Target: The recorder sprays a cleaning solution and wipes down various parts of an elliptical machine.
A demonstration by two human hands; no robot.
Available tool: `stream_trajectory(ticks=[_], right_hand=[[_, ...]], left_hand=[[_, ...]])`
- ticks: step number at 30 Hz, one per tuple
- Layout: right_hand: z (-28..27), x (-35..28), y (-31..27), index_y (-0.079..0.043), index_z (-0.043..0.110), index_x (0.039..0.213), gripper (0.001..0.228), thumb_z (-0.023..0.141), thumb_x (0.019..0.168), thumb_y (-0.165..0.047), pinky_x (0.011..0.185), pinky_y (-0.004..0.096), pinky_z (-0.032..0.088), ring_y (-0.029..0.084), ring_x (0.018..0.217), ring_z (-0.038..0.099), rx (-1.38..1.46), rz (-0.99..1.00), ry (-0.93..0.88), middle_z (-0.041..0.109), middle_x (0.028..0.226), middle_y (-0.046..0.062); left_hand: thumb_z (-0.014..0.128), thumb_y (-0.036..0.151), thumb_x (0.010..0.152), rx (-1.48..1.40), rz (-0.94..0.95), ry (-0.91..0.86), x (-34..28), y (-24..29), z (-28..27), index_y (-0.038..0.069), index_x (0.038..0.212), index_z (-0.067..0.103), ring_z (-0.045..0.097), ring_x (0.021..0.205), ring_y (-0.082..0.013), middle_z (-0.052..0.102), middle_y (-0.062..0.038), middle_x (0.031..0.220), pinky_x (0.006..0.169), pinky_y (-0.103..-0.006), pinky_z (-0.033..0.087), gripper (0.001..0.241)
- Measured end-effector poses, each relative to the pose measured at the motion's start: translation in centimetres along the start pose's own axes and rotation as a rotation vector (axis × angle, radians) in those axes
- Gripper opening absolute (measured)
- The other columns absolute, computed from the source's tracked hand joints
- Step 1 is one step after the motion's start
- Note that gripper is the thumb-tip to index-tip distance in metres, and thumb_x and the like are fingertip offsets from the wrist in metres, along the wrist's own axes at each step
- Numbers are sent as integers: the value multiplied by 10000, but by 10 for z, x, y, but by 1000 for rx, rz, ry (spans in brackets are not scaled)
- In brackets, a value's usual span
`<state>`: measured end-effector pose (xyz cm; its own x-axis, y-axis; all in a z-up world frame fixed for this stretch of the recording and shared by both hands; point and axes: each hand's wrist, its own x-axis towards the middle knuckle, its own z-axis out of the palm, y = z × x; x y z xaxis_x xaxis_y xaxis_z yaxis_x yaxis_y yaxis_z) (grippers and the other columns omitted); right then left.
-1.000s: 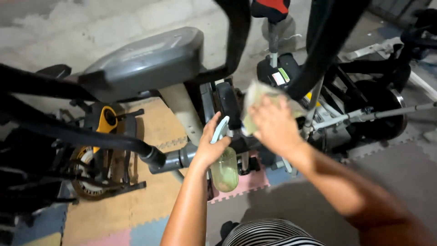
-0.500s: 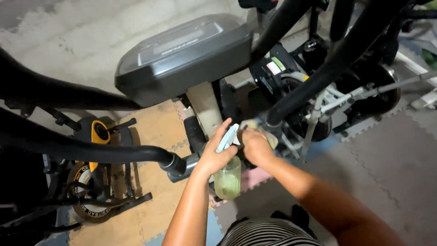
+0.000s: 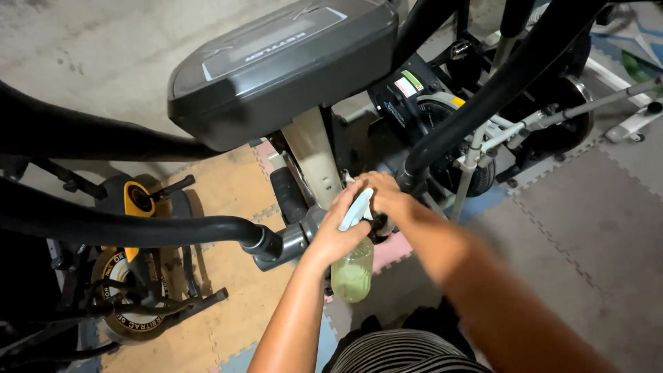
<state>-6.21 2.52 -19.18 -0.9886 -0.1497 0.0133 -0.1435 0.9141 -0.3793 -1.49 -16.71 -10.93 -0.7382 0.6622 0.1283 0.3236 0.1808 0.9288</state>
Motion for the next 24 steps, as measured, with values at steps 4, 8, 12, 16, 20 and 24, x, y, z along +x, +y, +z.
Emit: stream_trajectory(ticks=[4,8,12,16,20,24], right_hand=[[-6,-4,-15,-129,729,1010,301,590,914,-378,1013,462,493,328,1143,659,7,205,-42,736,1123,130],[30,-38,5,-55,705,1066,316,620,879,-294,1129,489,416,341,1279,584,-31,-71,404,701,1211,163],[48,-79,0,30,634,1213,456,639,808,-179,1158,542,343,393,1409,456,-9,-125,563,635,1315,221],[68,-124,3,76,530,1356,596,617,790,-89,1154,546,323,440,1440,364,114,-95,546,564,1398,289],[201,-159,87,9,425,1444,431,329,1036,-92,1082,380,390,251,1279,462,1203,149,492,484,1379,162],[193,-167,119,-44,549,1412,464,411,1112,-370,917,501,407,347,1070,563,1788,570,712,615,1270,189]], left_hand=[[657,131,767,32,-18,33,-2,-17,4,118,1554,406,410,1483,-350,441,-200,1565,1201,-393,332,826],[668,137,762,67,-15,28,-2,-30,8,104,1531,424,421,1472,-356,464,-200,1550,1200,-395,335,807],[685,146,766,69,-24,10,1,-37,17,97,1534,419,415,1465,-361,448,-208,1547,1195,-397,337,815],[683,169,772,80,-3,-20,1,-41,19,103,1539,425,417,1470,-361,458,-209,1547,1198,-402,340,812],[673,181,777,72,22,-46,4,-55,28,112,1559,400,400,1473,-366,444,-215,1553,1200,-404,330,830],[668,187,772,27,-39,-82,12,-47,42,127,1561,397,419,1454,-352,441,-203,1545,1185,-391,343,836]])
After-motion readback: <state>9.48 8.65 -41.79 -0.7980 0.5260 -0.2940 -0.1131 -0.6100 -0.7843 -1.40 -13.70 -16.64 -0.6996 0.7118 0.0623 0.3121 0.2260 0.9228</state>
